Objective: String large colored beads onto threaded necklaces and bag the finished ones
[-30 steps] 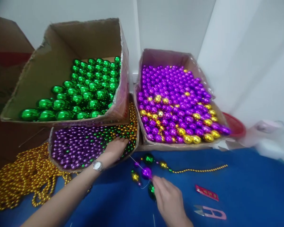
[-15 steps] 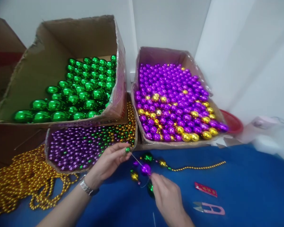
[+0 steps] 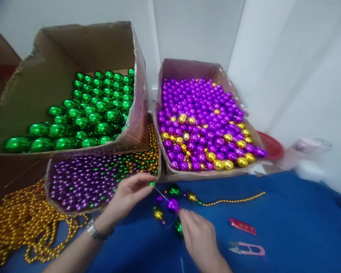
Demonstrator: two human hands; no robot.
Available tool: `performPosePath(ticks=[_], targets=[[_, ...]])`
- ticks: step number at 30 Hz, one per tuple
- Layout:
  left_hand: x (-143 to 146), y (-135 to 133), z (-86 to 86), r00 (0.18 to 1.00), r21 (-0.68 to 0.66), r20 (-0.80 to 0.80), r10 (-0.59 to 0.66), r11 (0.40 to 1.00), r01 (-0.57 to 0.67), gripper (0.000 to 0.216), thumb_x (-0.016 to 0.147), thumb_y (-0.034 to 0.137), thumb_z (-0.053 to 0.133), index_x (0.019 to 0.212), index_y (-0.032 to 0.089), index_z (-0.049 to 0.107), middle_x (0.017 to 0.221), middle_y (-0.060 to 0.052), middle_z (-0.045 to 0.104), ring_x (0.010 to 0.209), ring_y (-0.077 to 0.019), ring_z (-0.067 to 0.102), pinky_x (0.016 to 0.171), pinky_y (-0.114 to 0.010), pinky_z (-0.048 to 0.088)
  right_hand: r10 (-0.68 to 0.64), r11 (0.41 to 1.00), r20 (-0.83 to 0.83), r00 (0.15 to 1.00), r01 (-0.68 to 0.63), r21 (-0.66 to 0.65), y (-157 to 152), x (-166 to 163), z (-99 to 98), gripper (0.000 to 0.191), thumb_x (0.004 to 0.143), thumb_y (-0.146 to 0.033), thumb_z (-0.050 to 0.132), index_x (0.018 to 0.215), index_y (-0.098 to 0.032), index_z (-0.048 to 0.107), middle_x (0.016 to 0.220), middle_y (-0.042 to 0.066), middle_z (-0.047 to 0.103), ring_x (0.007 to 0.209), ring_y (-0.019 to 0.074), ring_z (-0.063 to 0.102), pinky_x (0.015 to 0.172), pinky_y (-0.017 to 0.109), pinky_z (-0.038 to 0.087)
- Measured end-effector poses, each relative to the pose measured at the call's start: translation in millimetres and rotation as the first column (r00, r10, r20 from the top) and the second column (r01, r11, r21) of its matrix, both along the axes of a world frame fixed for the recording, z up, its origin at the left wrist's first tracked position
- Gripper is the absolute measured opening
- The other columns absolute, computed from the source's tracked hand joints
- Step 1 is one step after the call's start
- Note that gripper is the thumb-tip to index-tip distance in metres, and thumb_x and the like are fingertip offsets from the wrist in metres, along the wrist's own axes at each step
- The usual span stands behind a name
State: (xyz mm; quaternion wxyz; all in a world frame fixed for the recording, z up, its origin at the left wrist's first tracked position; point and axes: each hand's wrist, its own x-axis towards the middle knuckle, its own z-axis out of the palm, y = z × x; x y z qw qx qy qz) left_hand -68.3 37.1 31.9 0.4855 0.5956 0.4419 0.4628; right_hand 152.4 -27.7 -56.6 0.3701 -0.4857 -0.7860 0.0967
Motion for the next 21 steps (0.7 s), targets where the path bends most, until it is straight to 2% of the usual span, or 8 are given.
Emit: performPosePath(ticks=[4, 7, 10, 12, 14, 16, 19, 21], targets=[[15, 2, 15.3, 0.994, 0.061, 0.002, -0.105, 0.993, 0.105, 0.038, 0.079, 0.024, 0.066, 0.116, 0.018, 0.058, 0.107, -0.008, 0.065, 0.094, -0.0189, 0.061, 0.081, -0.03, 0.051, -0.011, 0.997, -0.155, 0.988, 0.0, -0.073, 0, 1, 2.1, 0.023, 0.095, -0.02, 0.037, 0.096, -0.019, 0.06, 0.076, 0.005, 0.064, 0.07, 0.017, 0.064, 0.065, 0.025, 0.05], [32, 22, 30.6, 0.996, 0.17, -0.025, -0.088, 0.981, 0.091, 0.031, 0.085, 0.028, 0.057, 0.114, 0.017, 0.057, 0.108, -0.009, 0.064, 0.095, -0.02, 0.061, 0.083, -0.033, 0.051, -0.018, 0.997, -0.238, 0.971, 0.0, -0.078, 0, 5, 2.6, 0.021, 0.096, -0.021, 0.037, 0.097, -0.021, 0.058, 0.077, 0.003, 0.064, 0.067, 0.015, 0.062, 0.062, 0.023, 0.047], [55, 60, 46.4, 0.935, 0.415, -0.348, 0.07, 0.905, 0.086, 0.028, 0.085, 0.029, 0.054, 0.111, 0.017, 0.058, 0.102, -0.01, 0.064, 0.092, -0.0218, 0.06, 0.085, -0.036, 0.048, -0.012, 0.999, -0.245, 0.969, 0.001, -0.044, 1, 8, 1.9, 0.021, 0.095, -0.02, 0.037, 0.095, -0.021, 0.058, 0.075, 0.002, 0.063, 0.067, 0.0148, 0.063, 0.061, 0.021, 0.047], [72, 91, 52.7, 0.782, 0.51, -0.584, 0.215, 0.848, 0.148, 0.027, 0.084, 0.026, 0.055, 0.108, 0.017, 0.06, 0.106, -0.014, 0.061, 0.103, -0.0279, 0.054, 0.093, -0.042, 0.04, -0.012, 1.0, -0.237, 0.971, 0.008, -0.021, 1, 9, 2.2, 0.022, 0.096, -0.021, 0.037, 0.094, -0.02, 0.058, 0.073, 0.003, 0.063, 0.066, 0.0153, 0.063, 0.061, 0.021, 0.048], [89, 120, 53.4, 0.714, 0.501, -0.654, 0.25, 0.85, 0.162, 0.023, 0.08, 0.021, 0.057, 0.101, 0.014, 0.062, 0.105, -0.019, 0.058, 0.11, -0.0363, 0.048, 0.094, -0.05, 0.034, -0.014, 1.0, -0.241, 0.97, 0.014, -0.004, 2, 9, 3.3, 0.023, 0.096, -0.021, 0.036, 0.093, -0.02, 0.059, 0.072, 0.004, 0.063, 0.065, 0.0156, 0.063, 0.061, 0.02, 0.049], [101, 143, 50.0, 0.697, 0.472, -0.674, 0.246, 0.869, 0.15, 0.016, 0.076, 0.015, 0.059, 0.091, 0.011, 0.063, 0.103, -0.022, 0.057, 0.109, -0.041, 0.048, 0.09, -0.055, 0.033, -0.01, 1.0, -0.257, 0.966, 0.01, -0.001, 2, 8, 4.7, 0.024, 0.096, -0.022, 0.036, 0.092, -0.019, 0.059, 0.07, 0.004, 0.062, 0.064, 0.0154, 0.063, 0.06, 0.02, 0.049], [112, 162, 46.0, 0.695, 0.428, -0.685, 0.219, 0.893, 0.141, 0.009, 0.073, 0.01, 0.059, 0.081, 0.01, 0.063, 0.096, -0.023, 0.059, 0.102, -0.0403, 0.053, 0.087, -0.054, 0.035, 0.0, 1.0, -0.275, 0.961, -0.004, -0.014, 3, 9, 6.3, 0.024, 0.096, -0.022, 0.036, 0.091, -0.019, 0.059, 0.068, 0.003, 0.061, 0.06, 0.0145, 0.062, 0.059, 0.019, 0.049], [112, 161, 49.1, 0.719, 0.415, -0.666, 0.198, 0.9, 0.137, 0.012, 0.072, 0.01, 0.06, 0.083, 0.01, 0.063, 0.096, -0.021, 0.059, 0.099, -0.0376, 0.055, 0.087, -0.052, 0.036, -0.004, 1.0, -0.286, 0.958, -0.001, -0.015, 3, 9, 7.2, 0.024, 0.096, -0.022, 0.036, 0.093, -0.02, 0.06, 0.068, 0.003, 0.061, 0.06, 0.0145, 0.062, 0.059, 0.019, 0.049]])
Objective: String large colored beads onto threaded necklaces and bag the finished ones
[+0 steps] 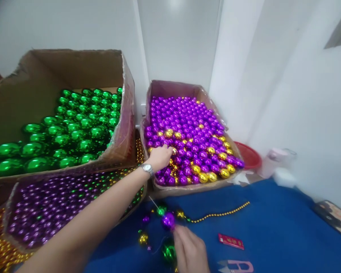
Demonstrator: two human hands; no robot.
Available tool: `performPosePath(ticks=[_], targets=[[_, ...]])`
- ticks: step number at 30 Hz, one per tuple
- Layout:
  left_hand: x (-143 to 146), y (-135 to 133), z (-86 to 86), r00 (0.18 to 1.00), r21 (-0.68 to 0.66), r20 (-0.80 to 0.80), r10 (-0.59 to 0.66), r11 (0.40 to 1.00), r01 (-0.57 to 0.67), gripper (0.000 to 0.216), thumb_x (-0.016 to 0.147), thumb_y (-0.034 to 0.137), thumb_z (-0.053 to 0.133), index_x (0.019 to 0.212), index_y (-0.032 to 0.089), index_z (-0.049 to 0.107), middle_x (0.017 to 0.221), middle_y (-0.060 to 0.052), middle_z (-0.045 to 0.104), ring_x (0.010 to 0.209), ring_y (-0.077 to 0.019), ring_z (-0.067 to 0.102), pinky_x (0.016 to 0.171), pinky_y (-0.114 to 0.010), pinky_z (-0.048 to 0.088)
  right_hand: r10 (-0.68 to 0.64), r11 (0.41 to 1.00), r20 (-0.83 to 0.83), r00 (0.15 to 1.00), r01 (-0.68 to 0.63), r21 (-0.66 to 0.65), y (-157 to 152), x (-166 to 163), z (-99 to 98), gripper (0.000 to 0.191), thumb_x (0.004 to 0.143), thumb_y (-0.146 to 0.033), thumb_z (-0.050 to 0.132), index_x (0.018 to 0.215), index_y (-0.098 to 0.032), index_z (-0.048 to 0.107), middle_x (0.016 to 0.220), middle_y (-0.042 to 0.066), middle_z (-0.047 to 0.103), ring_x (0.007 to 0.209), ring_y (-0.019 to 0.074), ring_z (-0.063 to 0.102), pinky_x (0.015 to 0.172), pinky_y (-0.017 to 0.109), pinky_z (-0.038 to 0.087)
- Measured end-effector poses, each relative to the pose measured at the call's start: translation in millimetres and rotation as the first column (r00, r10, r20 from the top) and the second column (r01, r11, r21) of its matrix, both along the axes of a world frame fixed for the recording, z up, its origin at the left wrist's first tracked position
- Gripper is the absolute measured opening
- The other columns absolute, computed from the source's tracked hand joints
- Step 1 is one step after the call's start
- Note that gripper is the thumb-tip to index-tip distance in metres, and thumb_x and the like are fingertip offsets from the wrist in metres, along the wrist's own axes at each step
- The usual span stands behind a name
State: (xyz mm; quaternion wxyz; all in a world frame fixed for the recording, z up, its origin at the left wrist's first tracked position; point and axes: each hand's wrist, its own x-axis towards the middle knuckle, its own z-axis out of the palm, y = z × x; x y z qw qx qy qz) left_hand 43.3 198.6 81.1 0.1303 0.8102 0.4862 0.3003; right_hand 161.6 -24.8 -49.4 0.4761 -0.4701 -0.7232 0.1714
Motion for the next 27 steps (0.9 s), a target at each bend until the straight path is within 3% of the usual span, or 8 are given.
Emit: performPosePath(ticks=[4, 6, 8, 10, 12, 15, 21, 27], targets=[[-17, -29, 14.9, 0.991, 0.0, 0.13, -0.039, 0.999, 0.039, 0.025, 0.079, 0.023, 0.058, 0.104, 0.015, 0.06, 0.105, -0.014, 0.059, 0.099, -0.0285, 0.057, 0.086, -0.042, 0.042, -0.033, 0.999, -0.017, 0.999, 0.033, -0.018, 0, 2, 2.2, 0.024, 0.096, -0.022, 0.036, 0.093, -0.02, 0.06, 0.07, 0.003, 0.062, 0.062, 0.0147, 0.062, 0.06, 0.02, 0.049], [-33, -54, 17.3, 0.945, -0.078, 0.32, -0.069, 0.992, 0.099, 0.028, 0.085, 0.03, 0.052, 0.11, 0.017, 0.056, 0.102, -0.011, 0.061, 0.091, -0.0224, 0.06, 0.076, -0.033, 0.049, -0.038, 0.999, -0.012, 0.999, 0.038, -0.026, -2, 3, 3.3, 0.023, 0.096, -0.022, 0.037, 0.092, -0.02, 0.06, 0.07, 0.003, 0.062, 0.06, 0.0143, 0.062, 0.058, 0.02, 0.048], [-51, -81, 12.2, 0.71, -0.254, 0.704, -0.029, 0.923, 0.29, 0.028, 0.084, 0.03, 0.055, 0.109, 0.017, 0.055, 0.097, -0.008, 0.062, 0.082, -0.0187, 0.063, 0.067, -0.028, 0.051, -0.032, 0.999, -0.006, 0.999, 0.031, -0.022, -3, 3, 4.1, 0.023, 0.095, -0.022, 0.037, 0.091, -0.02, 0.06, 0.07, 0.003, 0.063, 0.059, 0.0142, 0.062, 0.056, 0.02, 0.047], [-68, -105, 1.4, 0.469, -0.357, 0.874, 0.129, 0.826, 0.437, 0.025, 0.082, 0.026, 0.06, 0.104, 0.017, 0.055, 0.095, -0.007, 0.063, 0.079, -0.0177, 0.064, 0.064, -0.026, 0.051, -0.021, 1.0, 0.007, 1.0, 0.021, -0.002, -4, 2, 4.4, 0.022, 0.095, -0.021, 0.038, 0.093, -0.02, 0.06, 0.072, 0.003, 0.064, 0.062, 0.015, 0.064, 0.057, 0.02, 0.049], [-81, -125, -11.4, 0.337, -0.413, 0.902, 0.27, 0.766, 0.492, 0.023, 0.08, 0.022, 0.063, 0.101, 0.017, 0.055, 0.095, -0.006, 0.064, 0.081, -0.0188, 0.066, 0.067, -0.027, 0.052, -0.012, 0.999, 0.038, 0.999, 0.011, 0.032, -5, 0, 4.1, 0.022, 0.095, -0.021, 0.039, 0.096, -0.02, 0.061, 0.075, 0.004, 0.066, 0.065, 0.016, 0.065, 0.061, 0.021, 0.05], [-93, -145, -26.7, 0.226, -0.448, 0.894, 0.388, 0.744, 0.495, 0.025, 0.078, 0.018, 0.065, 0.102, 0.019, 0.055, 0.097, -0.006, 0.066, 0.088, -0.0214, 0.067, 0.074, -0.029, 0.053, 0.003, 0.998, 0.095, 0.995, -0.01, 0.069, -6, -5, 1.9, 0.021, 0.094, -0.019, 0.04, 0.098, -0.019, 0.061, 0.074, 0.004, 0.066, 0.068, 0.0169, 0.067, 0.064, 0.022, 0.052], [-100, -158, -39.2, 0.142, -0.478, 0.871, 0.47, 0.748, 0.459, 0.027, 0.075, 0.017, 0.069, 0.1, 0.018, 0.058, 0.094, -0.003, 0.066, 0.093, -0.0216, 0.066, 0.077, -0.028, 0.053, 0.031, 0.997, 0.181, 0.983, -0.044, 0.068, -9, -12, -4.0, 0.022, 0.094, -0.018, 0.039, 0.097, -0.018, 0.061, 0.071, 0.005, 0.065, 0.07, 0.0182, 0.067, 0.067, 0.025, 0.054], [-103, -163, -41.7, 0.191, -0.481, 0.875, 0.446, 0.752, 0.45, 0.028, 0.075, 0.017, 0.069, 0.101, 0.017, 0.059, 0.095, -0.004, 0.065, 0.091, -0.0217, 0.066, 0.076, -0.03, 0.053, 0.032, 0.998, 0.203, 0.979, -0.043, 0.047, -9, -11, -3.0, 0.022, 0.093, -0.017, 0.04, 0.1, -0.017, 0.061, 0.075, 0.006, 0.067, 0.069, 0.0171, 0.067, 0.064, 0.024, 0.054]])
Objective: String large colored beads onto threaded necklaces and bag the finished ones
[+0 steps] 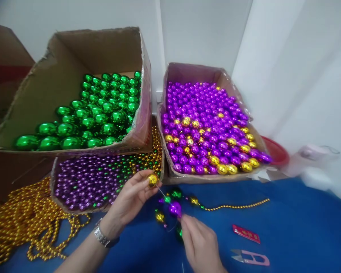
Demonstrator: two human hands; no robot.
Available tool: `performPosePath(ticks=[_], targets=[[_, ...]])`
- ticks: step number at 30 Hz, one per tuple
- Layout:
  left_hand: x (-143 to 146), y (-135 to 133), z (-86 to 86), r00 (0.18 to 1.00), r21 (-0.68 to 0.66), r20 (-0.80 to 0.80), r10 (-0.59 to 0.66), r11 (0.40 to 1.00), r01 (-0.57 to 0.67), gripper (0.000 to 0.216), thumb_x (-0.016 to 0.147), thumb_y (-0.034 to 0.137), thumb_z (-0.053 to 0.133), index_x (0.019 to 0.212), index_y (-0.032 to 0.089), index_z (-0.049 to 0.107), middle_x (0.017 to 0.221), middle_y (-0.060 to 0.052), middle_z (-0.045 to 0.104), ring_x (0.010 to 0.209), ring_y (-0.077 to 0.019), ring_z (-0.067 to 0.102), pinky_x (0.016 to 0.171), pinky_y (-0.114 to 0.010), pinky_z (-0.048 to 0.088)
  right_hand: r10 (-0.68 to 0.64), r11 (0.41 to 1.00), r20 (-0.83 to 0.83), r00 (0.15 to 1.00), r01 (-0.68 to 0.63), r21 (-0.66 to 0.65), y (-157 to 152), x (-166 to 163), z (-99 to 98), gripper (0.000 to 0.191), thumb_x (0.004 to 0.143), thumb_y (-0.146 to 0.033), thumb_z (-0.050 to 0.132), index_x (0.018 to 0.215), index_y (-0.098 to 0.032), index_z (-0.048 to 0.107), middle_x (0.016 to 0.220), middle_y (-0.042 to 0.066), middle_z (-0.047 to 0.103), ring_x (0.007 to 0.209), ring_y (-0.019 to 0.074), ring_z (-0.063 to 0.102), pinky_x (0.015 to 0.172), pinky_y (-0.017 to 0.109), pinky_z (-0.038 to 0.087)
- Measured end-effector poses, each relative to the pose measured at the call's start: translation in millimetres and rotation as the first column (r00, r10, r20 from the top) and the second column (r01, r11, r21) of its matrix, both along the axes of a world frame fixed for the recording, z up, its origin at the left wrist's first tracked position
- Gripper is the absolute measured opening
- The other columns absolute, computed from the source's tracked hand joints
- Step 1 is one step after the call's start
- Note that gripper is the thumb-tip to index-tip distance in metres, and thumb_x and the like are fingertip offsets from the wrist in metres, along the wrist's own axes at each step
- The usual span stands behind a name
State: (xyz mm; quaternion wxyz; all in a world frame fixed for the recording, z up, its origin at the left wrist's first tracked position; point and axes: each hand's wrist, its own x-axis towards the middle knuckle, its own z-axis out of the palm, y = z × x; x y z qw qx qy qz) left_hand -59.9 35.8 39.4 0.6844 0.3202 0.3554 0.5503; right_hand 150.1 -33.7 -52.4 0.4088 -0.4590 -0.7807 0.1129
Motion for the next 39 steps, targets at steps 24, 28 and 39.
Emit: performPosePath(ticks=[24, 28, 39], targets=[[9, -22, -32.7, 0.926, 0.191, -0.372, 0.069, 0.982, 0.003, 0.05, 0.07, 0.017, 0.074, 0.112, 0.021, 0.049, 0.107, -0.007, 0.056, 0.095, -0.0181, 0.058, 0.08, -0.028, 0.049, -0.009, 0.988, -0.076, 0.997, -0.003, -0.155, 3, 3, -7.0, 0.025, 0.096, -0.027, 0.037, 0.106, -0.021, 0.06, 0.085, 0.007, 0.059, 0.071, 0.0156, 0.063, 0.066, 0.023, 0.052], [9, -26, -36.8, 0.927, 0.134, -0.374, 0.037, 0.991, 0.015, 0.052, 0.069, 0.018, 0.074, 0.113, 0.021, 0.047, 0.109, -0.008, 0.055, 0.094, -0.0177, 0.057, 0.08, -0.029, 0.049, -0.035, 0.867, -0.342, 0.939, -0.142, -0.478, 4, 0, -17.8, 0.023, 0.094, -0.036, 0.045, 0.097, -0.021, 0.061, 0.08, 0.004, 0.062, 0.069, 0.0159, 0.064, 0.061, 0.023, 0.053], [-4, -23, -29.3, 0.884, 0.252, -0.465, -0.042, 0.951, 0.178, 0.054, 0.081, 0.026, 0.063, 0.129, 0.022, 0.038, 0.124, -0.014, 0.053, 0.109, -0.0241, 0.055, 0.087, -0.036, 0.048, -0.379, 0.691, -0.786, 0.488, -0.417, -0.591, 3, -24, -18.3, 0.042, 0.075, -0.047, 0.071, 0.104, -0.02, 0.056, 0.07, -0.002, 0.057, 0.053, 0.0092, 0.057, 0.048, 0.019, 0.043]])
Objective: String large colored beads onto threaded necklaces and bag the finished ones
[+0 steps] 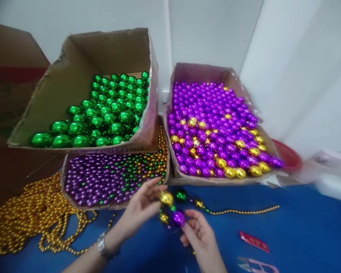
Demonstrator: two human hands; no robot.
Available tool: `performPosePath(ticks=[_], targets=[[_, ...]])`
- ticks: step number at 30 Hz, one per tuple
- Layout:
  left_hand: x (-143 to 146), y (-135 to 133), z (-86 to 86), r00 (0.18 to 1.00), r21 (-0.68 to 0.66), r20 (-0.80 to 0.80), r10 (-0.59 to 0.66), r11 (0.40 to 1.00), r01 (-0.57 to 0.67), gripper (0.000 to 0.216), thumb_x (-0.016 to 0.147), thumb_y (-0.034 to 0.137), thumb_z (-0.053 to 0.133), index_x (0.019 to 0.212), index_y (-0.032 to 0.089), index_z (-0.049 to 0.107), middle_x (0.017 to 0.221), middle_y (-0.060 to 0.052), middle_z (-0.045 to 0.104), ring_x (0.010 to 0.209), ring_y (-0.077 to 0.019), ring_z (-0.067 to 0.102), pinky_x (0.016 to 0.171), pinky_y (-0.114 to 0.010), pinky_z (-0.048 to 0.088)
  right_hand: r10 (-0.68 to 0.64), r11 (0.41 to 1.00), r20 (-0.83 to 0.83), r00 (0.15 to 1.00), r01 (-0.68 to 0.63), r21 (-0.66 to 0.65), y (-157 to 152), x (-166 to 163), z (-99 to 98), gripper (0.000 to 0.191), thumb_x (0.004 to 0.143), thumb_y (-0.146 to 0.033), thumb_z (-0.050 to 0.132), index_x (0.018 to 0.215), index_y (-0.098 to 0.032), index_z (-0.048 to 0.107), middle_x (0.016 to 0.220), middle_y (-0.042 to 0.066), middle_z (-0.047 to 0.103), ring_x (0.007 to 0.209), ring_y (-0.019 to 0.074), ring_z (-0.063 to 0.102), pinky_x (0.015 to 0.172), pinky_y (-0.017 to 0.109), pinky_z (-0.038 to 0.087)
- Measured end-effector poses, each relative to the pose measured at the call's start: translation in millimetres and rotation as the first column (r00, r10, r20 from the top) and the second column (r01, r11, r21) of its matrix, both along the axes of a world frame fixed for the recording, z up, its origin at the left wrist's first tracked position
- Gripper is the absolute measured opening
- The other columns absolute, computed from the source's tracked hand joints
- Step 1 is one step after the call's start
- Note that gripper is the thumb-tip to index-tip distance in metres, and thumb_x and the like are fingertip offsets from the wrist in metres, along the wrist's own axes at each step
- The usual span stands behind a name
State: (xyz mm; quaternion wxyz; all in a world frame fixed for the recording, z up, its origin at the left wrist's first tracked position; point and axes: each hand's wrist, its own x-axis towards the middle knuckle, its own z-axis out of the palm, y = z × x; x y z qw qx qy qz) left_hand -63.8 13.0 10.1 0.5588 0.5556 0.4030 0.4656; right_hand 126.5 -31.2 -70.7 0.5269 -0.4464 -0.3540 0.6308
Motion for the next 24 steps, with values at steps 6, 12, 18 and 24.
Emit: performPosePath(ticks=[6, 12, 18, 24], targets=[[-44, 50, -0.7, 0.785, 0.306, -0.513, 0.347, 0.928, -0.211, 0.027, 0.09, 0.033, 0.044, 0.109, 0.017, 0.054, 0.106, -0.009, 0.065, 0.098, -0.0202, 0.061, 0.085, -0.033, 0.048, -0.046, 0.999, -0.063, 0.997, 0.047, 0.014, -1, 9, 9.2, 0.038, 0.076, -0.043, 0.071, 0.103, -0.02, 0.056, 0.072, -0.002, 0.056, 0.055, 0.0085, 0.054, 0.051, 0.02, 0.041], [-42, 80, -20.1, 0.62, 0.343, -0.7, 0.353, 0.929, -0.141, 0.013, 0.077, 0.026, 0.06, 0.088, 0.021, 0.064, 0.091, -0.007, 0.067, 0.096, -0.026, 0.059, 0.088, -0.039, 0.042, -0.025, 0.999, -0.029, 0.999, 0.025, 0.028, 0, 10, 9.1, 0.036, 0.077, -0.043, 0.07, 0.102, -0.02, 0.056, 0.071, -0.001, 0.055, 0.056, 0.0093, 0.054, 0.052, 0.021, 0.041], [-21, 95, -23.4, 0.663, 0.291, -0.672, 0.329, 0.941, -0.172, 0.013, 0.07, 0.018, 0.065, 0.083, 0.02, 0.063, 0.091, -0.009, 0.065, 0.1, -0.0291, 0.058, 0.088, -0.041, 0.042, -0.01, 0.997, 0.082, 0.997, 0.004, 0.078, 1, 12, 0.8, 0.035, 0.08, -0.045, 0.066, 0.102, -0.02, 0.056, 0.072, -0.001, 0.056, 0.058, 0.0107, 0.056, 0.053, 0.022, 0.044], [-17, 68, -9.0, 0.884, 0.124, -0.431, 0.182, 0.982, -0.142, 0.028, 0.089, 0.035, 0.046, 0.107, 0.016, 0.057, 0.104, -0.01, 0.067, 0.09, -0.0194, 0.066, 0.079, -0.032, 0.052, -0.007, 0.996, 0.186, 0.983, -0.01, 0.088, 1, 18, -3.3, 0.034, 0.081, -0.044, 0.064, 0.105, -0.021, 0.055, 0.079, 0.002, 0.059, 0.065, 0.0134, 0.06, 0.059, 0.024, 0.049]])
